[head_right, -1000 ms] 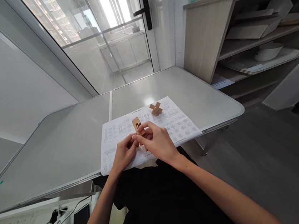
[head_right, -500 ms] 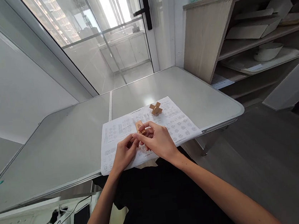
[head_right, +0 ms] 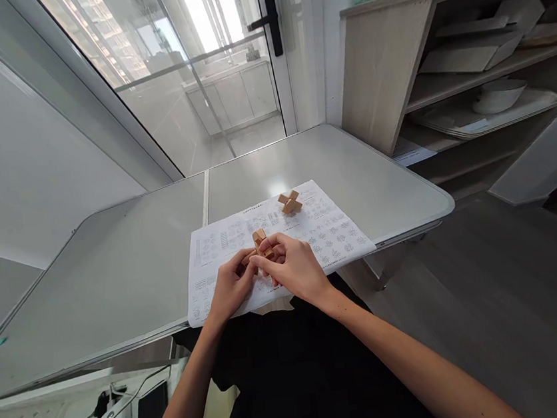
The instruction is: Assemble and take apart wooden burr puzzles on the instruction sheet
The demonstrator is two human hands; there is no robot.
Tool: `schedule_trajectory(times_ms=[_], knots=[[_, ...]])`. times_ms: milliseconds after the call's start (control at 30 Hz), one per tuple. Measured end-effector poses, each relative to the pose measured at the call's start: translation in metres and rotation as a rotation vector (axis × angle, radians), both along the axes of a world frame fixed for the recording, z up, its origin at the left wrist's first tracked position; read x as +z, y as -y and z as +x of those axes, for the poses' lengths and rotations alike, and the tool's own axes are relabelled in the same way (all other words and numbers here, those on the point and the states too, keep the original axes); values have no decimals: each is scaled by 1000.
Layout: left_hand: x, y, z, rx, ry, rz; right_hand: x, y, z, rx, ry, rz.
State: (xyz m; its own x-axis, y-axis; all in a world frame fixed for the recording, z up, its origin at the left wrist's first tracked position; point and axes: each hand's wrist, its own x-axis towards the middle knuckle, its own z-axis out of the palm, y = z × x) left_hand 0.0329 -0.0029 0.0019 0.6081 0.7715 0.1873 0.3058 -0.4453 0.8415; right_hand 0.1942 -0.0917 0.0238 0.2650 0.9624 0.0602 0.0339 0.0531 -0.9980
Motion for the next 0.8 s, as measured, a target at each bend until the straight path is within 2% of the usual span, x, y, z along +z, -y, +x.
schedule_trajectory(times_ms=[800], knots=[[-5,-2,-2,-10,-1,7,1,1,-1,4,60,-27]])
